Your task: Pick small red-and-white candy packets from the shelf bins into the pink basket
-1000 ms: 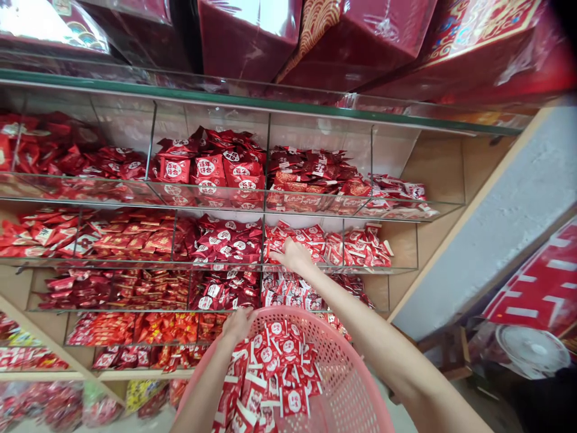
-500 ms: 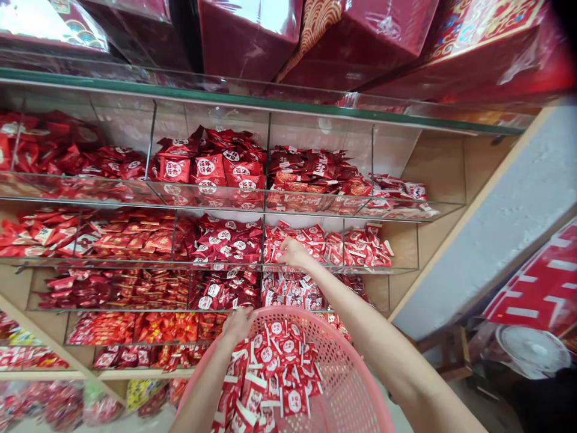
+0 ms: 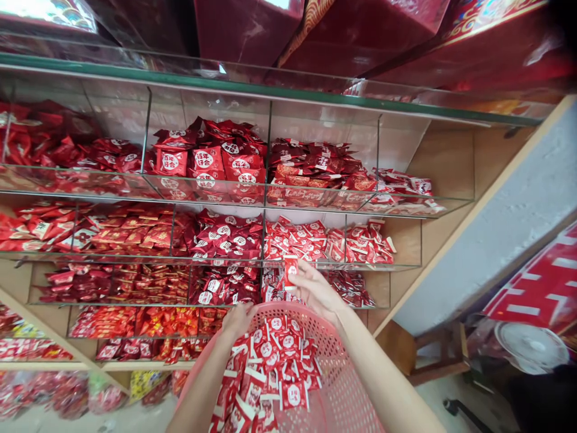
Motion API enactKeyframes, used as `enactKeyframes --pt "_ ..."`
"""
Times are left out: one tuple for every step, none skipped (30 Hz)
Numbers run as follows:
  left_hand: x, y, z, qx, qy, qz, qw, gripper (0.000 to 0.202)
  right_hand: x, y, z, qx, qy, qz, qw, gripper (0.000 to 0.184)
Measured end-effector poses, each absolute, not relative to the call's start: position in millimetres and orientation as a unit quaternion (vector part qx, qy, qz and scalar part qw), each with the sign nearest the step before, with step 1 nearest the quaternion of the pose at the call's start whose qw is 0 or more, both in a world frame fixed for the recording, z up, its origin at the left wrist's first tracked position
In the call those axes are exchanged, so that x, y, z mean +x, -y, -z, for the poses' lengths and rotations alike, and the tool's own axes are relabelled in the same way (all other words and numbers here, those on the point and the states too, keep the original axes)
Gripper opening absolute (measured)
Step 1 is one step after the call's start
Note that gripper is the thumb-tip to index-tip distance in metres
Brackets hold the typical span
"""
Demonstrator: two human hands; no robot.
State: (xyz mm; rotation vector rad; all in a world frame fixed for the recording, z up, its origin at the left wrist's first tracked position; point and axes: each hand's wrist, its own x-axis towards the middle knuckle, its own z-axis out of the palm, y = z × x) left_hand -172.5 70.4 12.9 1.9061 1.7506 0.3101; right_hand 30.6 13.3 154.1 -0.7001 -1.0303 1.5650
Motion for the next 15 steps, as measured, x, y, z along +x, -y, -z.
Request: enactKeyframes --pt "-172.5 -70.3 -13.8 0.706 -0.646 -0.115 0.268 0.054 29.8 -8.4 -143.7 -0.291 0.407 -0.68 0.536 0.031" --pt "-172.6 -70.2 -14.6 0.706 -0.645 -0.113 0.27 0.054 29.4 -4.6 -133.2 -0.296 0.378 -0.7 0.529 0.026" --pt "-172.6 -70.3 -15.4 0.708 -0.643 -0.111 0.271 0.053 29.4 -1.8 -123.5 -0.308 0.346 -0.717 0.521 0.024" --pt "-172.7 -70.4 -16.0 0.71 -0.641 -0.109 0.27 0.053 29.7 0.3 -114.9 -0.321 0.315 -0.731 0.514 0.022" --pt "-172.8 -70.6 -16.5 0.713 -0.64 -0.107 0.267 0.054 30.4 1.8 -107.9 -0.33 0.287 -0.743 0.507 0.022" --pt "-172.8 -70.9 -16.7 0.715 -0.639 -0.106 0.263 0.054 31.3 2.9 -102.6 -0.332 0.266 -0.754 0.5 0.022" --pt "-172.8 -71.1 -16.8 0.716 -0.639 -0.105 0.259 0.055 32.5 3.6 -99.1 -0.327 0.253 -0.765 0.494 0.023" --pt "-172.7 -71.4 -16.8 0.718 -0.639 -0.103 0.256 0.055 34.0 4.2 -97.0 -0.315 0.245 -0.775 0.49 0.024" --pt "-172.6 -71.7 -16.9 0.72 -0.639 -0.1 0.254 0.055 35.5 4.6 -96.0 -0.299 0.241 -0.784 0.488 0.026" --pt "-172.4 -71.9 -16.9 0.722 -0.637 -0.097 0.252 0.054 37.0 4.8 -95.5 -0.284 0.237 -0.792 0.486 0.028" --pt "-172.1 -72.0 -17.1 0.725 -0.636 -0.094 0.248 0.053 38.5 5.0 -95.3 -0.272 0.233 -0.797 0.486 0.031" --pt "-171.8 -72.0 -17.4 0.728 -0.634 -0.091 0.244 0.052 39.7 5.1 -94.8 -0.263 0.229 -0.801 0.487 0.033" --pt "-171.6 -72.0 -17.8 0.732 -0.631 -0.089 0.241 0.051 40.7 5.2 -94.1 -0.257 0.226 -0.803 0.488 0.034" --pt "-171.4 -71.9 -18.2 0.731 -0.632 -0.087 0.242 0.049 41.3 5.3 -92.9 -0.253 0.224 -0.804 0.489 0.035" --pt "-171.2 -71.7 -18.6 0.729 -0.634 -0.086 0.245 0.048 41.5 5.6 -91.5 -0.253 0.226 -0.804 0.488 0.035"
